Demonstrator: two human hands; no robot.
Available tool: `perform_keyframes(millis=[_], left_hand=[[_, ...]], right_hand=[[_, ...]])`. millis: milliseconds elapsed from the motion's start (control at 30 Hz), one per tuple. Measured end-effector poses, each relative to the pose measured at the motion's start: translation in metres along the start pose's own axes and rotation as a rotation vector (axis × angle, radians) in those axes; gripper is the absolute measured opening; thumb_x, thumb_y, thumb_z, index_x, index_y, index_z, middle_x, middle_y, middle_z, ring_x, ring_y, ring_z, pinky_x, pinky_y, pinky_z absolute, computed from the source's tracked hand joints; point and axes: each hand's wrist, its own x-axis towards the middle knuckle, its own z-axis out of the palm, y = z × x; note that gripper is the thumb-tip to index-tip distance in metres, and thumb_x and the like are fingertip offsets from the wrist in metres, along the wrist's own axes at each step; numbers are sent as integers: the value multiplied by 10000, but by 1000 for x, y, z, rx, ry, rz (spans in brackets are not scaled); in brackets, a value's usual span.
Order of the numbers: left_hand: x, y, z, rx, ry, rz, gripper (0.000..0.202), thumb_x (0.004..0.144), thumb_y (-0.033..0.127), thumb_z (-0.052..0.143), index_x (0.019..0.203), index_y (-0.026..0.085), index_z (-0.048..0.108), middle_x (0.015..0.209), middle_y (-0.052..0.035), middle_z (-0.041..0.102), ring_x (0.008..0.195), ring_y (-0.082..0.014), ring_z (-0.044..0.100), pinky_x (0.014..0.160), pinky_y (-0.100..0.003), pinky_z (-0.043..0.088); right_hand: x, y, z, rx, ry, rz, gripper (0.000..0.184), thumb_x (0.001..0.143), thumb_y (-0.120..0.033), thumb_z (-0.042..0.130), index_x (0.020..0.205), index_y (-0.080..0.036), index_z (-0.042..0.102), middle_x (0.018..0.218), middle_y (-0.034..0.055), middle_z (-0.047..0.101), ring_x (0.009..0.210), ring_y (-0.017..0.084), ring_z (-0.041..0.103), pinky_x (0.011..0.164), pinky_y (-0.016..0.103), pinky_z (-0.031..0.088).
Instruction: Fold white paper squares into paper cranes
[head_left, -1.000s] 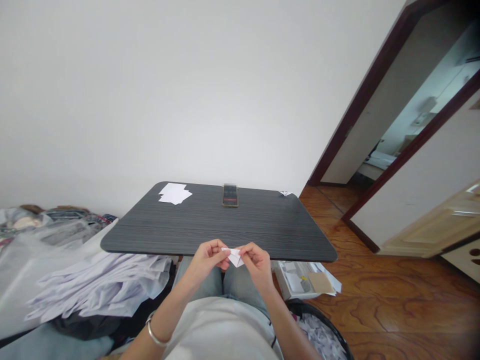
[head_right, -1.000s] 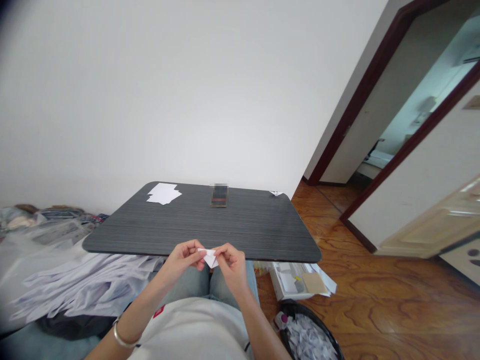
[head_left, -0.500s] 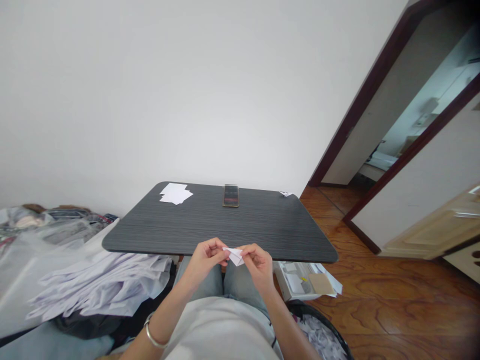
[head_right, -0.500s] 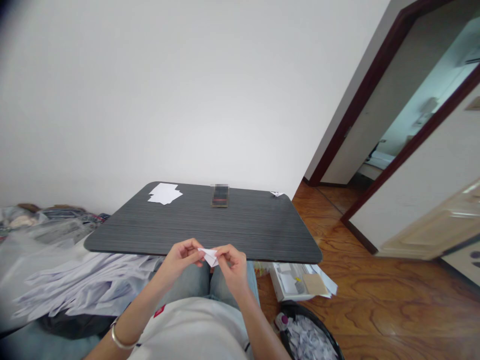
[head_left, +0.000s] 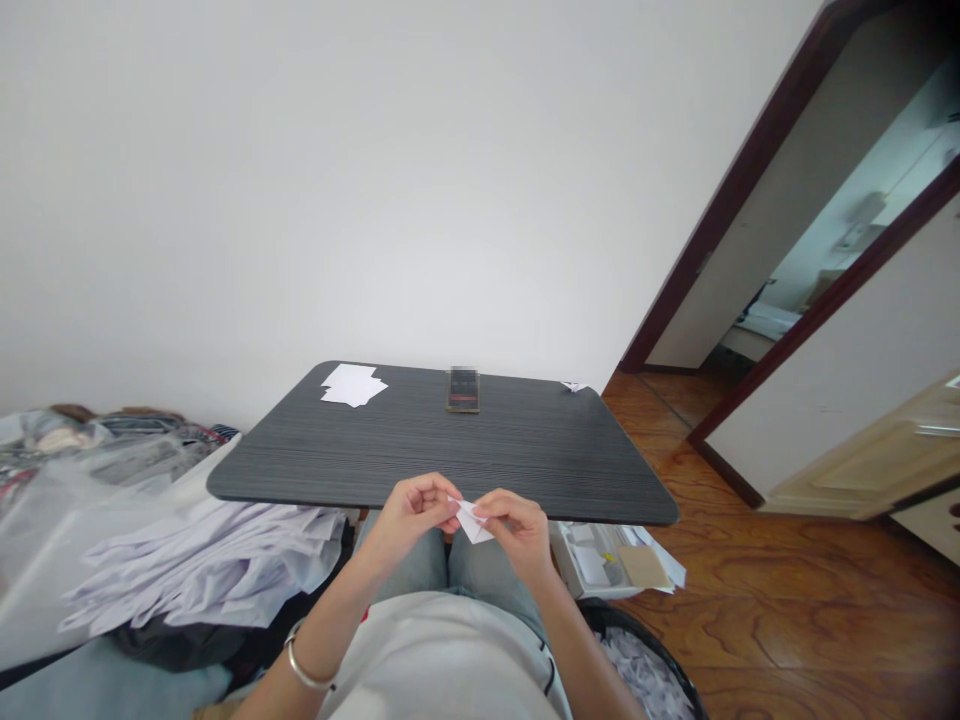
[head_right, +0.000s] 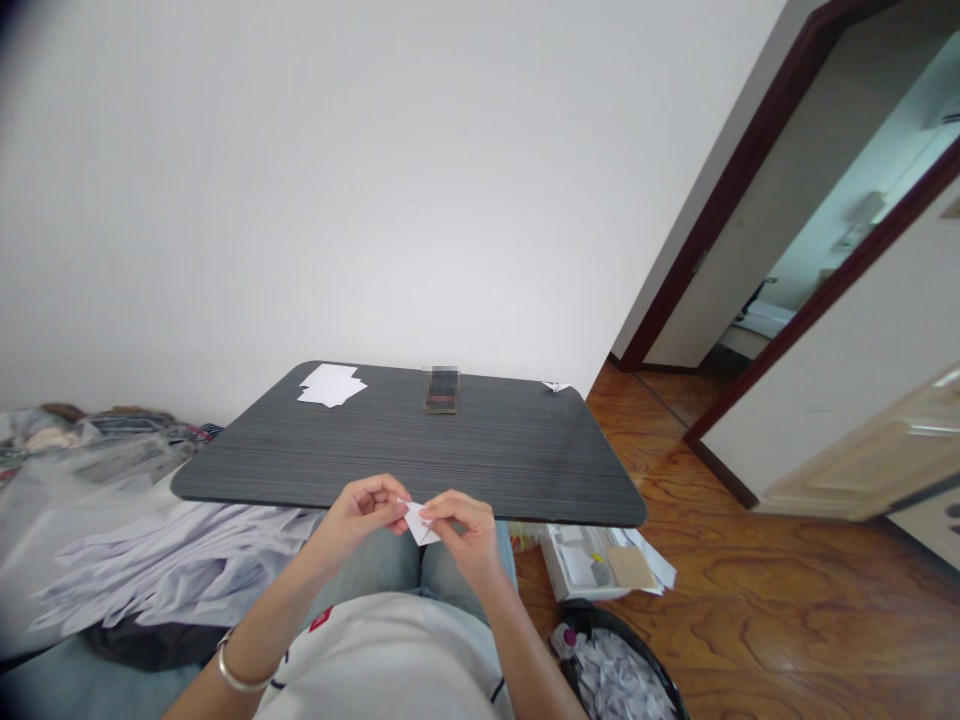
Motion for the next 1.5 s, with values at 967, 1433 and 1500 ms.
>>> perform_keyframes(millis=[967, 1433, 1500], left_hand=[[-5, 4, 10, -57, 55, -21, 288, 664, 359, 679, 778, 141, 530, 534, 35, 561, 451, -81, 538, 443, -186, 466], [-1, -7, 9, -47, 106, -61, 257, 641, 340, 702, 673, 115, 581, 533, 6, 610, 456, -79, 551, 485, -174, 456], [0, -8, 8, -48, 100, -59, 260, 641, 347, 701, 670, 116, 584, 528, 3, 611, 453, -82, 552, 484, -176, 456]], right_hand=[[2, -13, -7, -136, -74, -25, 153, 772, -147, 572, 691, -220, 681, 736, 35, 693, 652, 154, 627, 592, 257, 487], [0, -10, -4, -188, -49, -11, 166, 776, -144, 556, 682, -224, 667, 737, 25, 692, 666, 159, 634, 609, 256, 483], [0, -9, -4, -190, -47, -8, 161, 773, -150, 556, 683, -223, 668, 738, 26, 694, 669, 161, 635, 613, 260, 485]])
